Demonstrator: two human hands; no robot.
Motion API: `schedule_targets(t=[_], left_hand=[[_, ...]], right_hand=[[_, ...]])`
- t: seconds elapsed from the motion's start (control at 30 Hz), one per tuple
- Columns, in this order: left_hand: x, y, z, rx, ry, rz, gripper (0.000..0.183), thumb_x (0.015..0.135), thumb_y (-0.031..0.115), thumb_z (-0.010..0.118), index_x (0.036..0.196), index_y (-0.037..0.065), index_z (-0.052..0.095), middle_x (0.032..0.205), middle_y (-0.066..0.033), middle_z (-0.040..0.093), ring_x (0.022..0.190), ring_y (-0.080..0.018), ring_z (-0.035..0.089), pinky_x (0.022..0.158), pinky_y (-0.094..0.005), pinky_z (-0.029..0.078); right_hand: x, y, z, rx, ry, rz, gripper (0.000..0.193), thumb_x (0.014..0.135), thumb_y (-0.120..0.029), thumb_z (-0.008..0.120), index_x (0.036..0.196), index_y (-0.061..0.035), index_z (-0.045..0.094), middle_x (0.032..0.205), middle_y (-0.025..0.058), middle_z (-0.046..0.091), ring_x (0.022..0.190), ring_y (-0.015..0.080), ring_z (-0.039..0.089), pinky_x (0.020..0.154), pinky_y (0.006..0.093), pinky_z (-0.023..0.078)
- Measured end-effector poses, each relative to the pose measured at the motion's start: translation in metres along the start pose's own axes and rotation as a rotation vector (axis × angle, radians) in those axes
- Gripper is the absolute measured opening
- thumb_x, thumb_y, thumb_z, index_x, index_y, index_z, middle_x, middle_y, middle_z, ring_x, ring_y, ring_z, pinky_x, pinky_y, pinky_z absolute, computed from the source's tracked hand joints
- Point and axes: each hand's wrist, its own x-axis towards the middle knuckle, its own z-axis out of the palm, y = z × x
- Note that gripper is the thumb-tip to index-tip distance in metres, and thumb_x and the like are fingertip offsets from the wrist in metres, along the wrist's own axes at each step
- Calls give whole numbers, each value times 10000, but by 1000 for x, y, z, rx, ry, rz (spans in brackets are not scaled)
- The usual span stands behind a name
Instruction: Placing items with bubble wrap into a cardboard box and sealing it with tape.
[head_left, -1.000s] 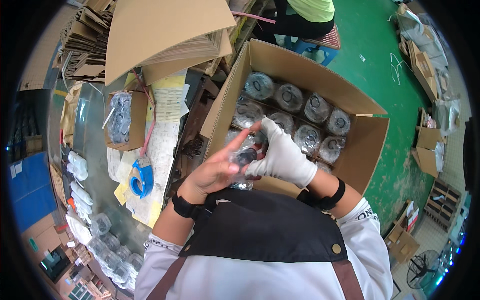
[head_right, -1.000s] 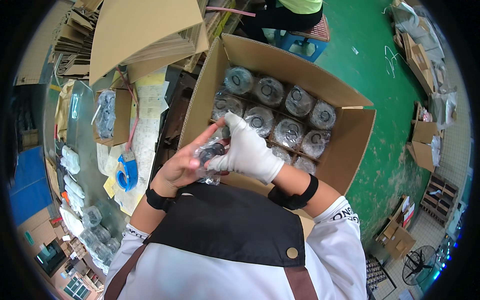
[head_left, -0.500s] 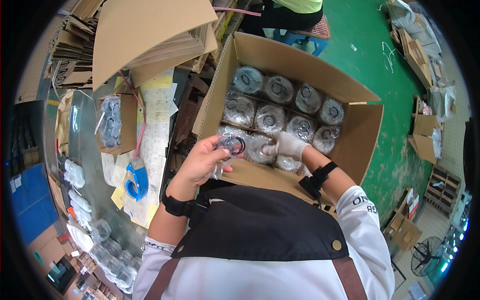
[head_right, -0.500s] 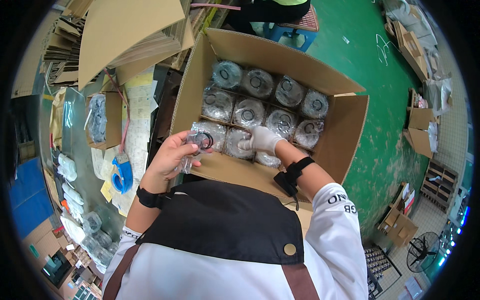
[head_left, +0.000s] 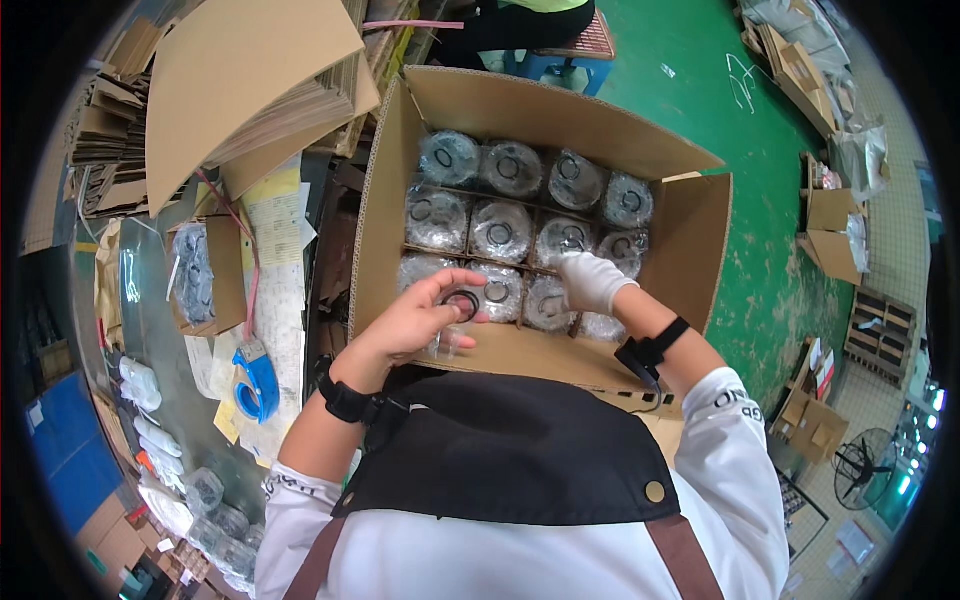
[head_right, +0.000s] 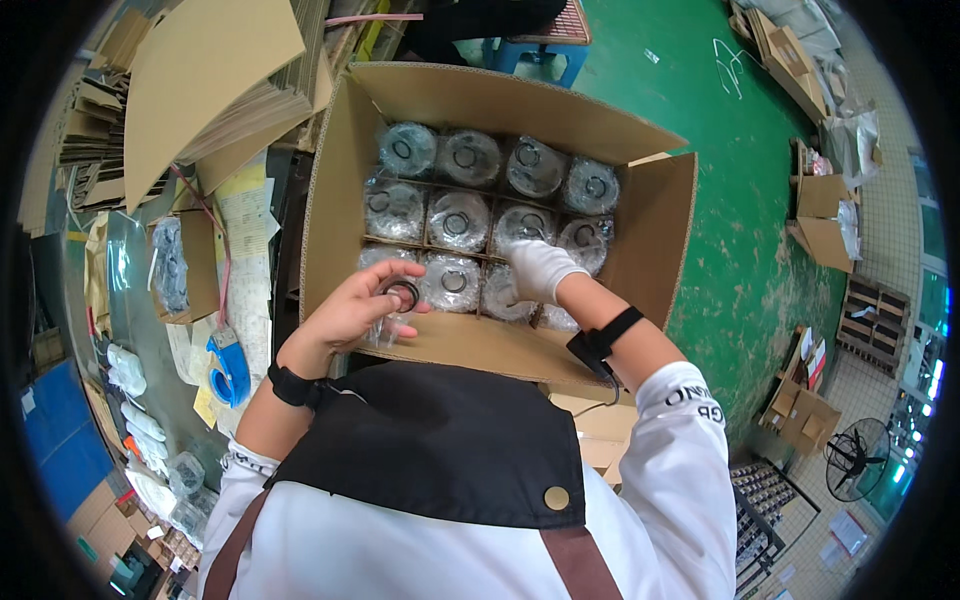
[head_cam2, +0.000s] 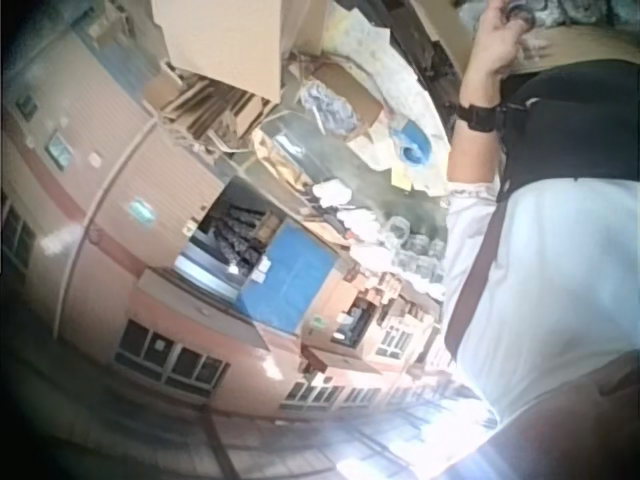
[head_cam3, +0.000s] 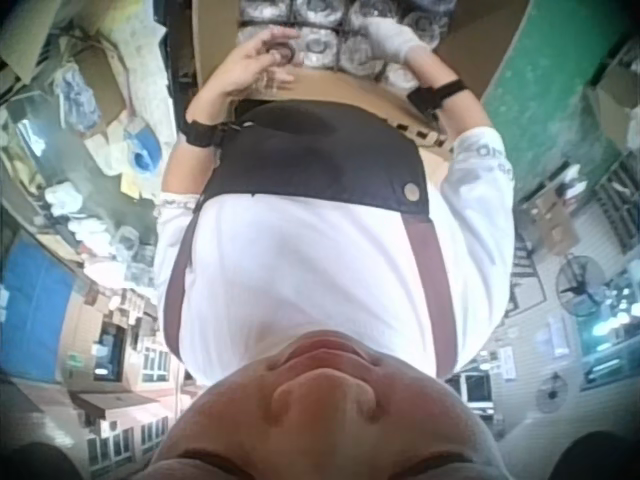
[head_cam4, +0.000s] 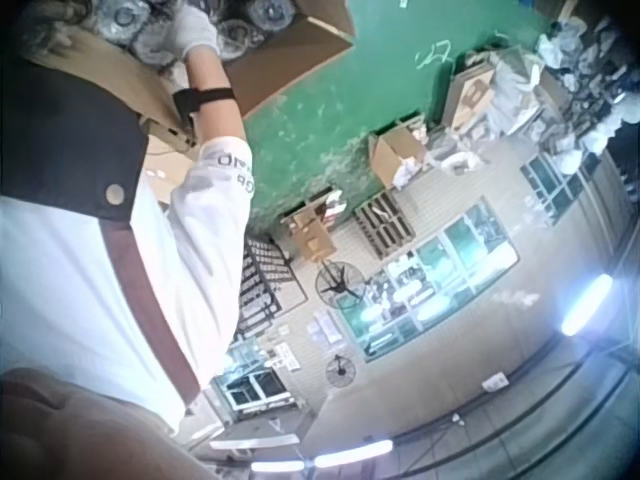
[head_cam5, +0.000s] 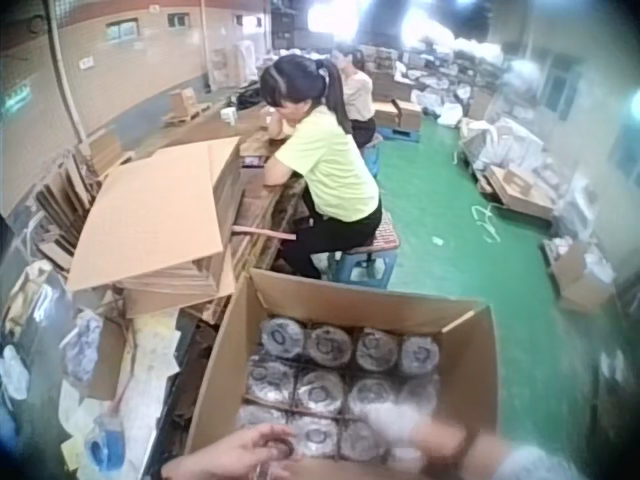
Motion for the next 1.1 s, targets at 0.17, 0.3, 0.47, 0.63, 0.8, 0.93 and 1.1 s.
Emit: schedule_targets(t=[0.17, 0.3, 0.47, 0.63, 0.8, 0.93, 1.1], left_hand=[[17, 18, 21, 73, -43, 147, 546, 890, 48, 601, 1382, 86, 368, 1162, -71, 528, 978, -134, 592, 730, -272, 560], [8, 25, 4, 285, 111, 199, 537, 899, 121, 619, 1381, 87, 386, 1233, -79, 555, 1026, -148, 582, 793, -277, 512], [-41, 53, -21, 310, 266, 383, 383, 936, 198, 574, 1280, 47, 498, 1157, -63, 601, 1008, -123, 589, 810, -257, 473], [-73, 71, -67, 486, 697, 757, 293, 830, 117, 710, 1093, 32, 612, 926, -22, 632, 820, -101, 585, 739, -242, 480], [-73, 183, -118, 1610, 1491, 997, 874, 665, 247, 806, 1391, 66, 353, 1384, -192, 401, 1296, -355, 382, 1039, -476, 333], [-40, 181, -206, 1877, 1410, 475, 853, 736, 211, 714, 1444, 65, 262, 1467, -196, 326, 1320, -377, 367, 1055, -486, 332], [-101, 168, -129, 1841, 1146, 991, 613, 727, 0, 586, 1325, 93, 494, 1311, -138, 542, 1209, -322, 519, 994, -432, 422]], right_hand=[[-25, -51, -39, 834, 109, -239, 358, 730, -176, 797, 1003, -9, 636, 809, 74, 669, 745, 90, 568, 711, 280, 496], [-6, 27, -25, 162, -111, -26, 204, 676, -157, 718, 869, -90, 713, 866, 102, 700, 790, 250, 668, 722, 339, 522], [6, 111, 76, -220, -299, 212, 326, 696, -109, 662, 1020, -99, 694, 922, 176, 681, 826, 310, 662, 727, 387, 523], [-14, 86, 46, -6, 10, 113, 310, 793, -166, 591, 1102, -145, 615, 1041, 171, 652, 989, 358, 617, 855, 432, 486], [-61, 21, -41, 98, 206, 180, 376, 783, -210, 681, 1120, -56, 622, 1042, 174, 663, 935, 328, 647, 812, 393, 521], [-86, -27, -72, 277, 507, 78, 381, 773, -215, 680, 1117, -58, 633, 1026, 181, 662, 929, 336, 642, 827, 402, 516], [-141, -70, -91, 545, 727, 133, 482, 714, -75, 716, 1178, -36, 590, 1089, 146, 647, 951, 279, 639, 859, 362, 501]])
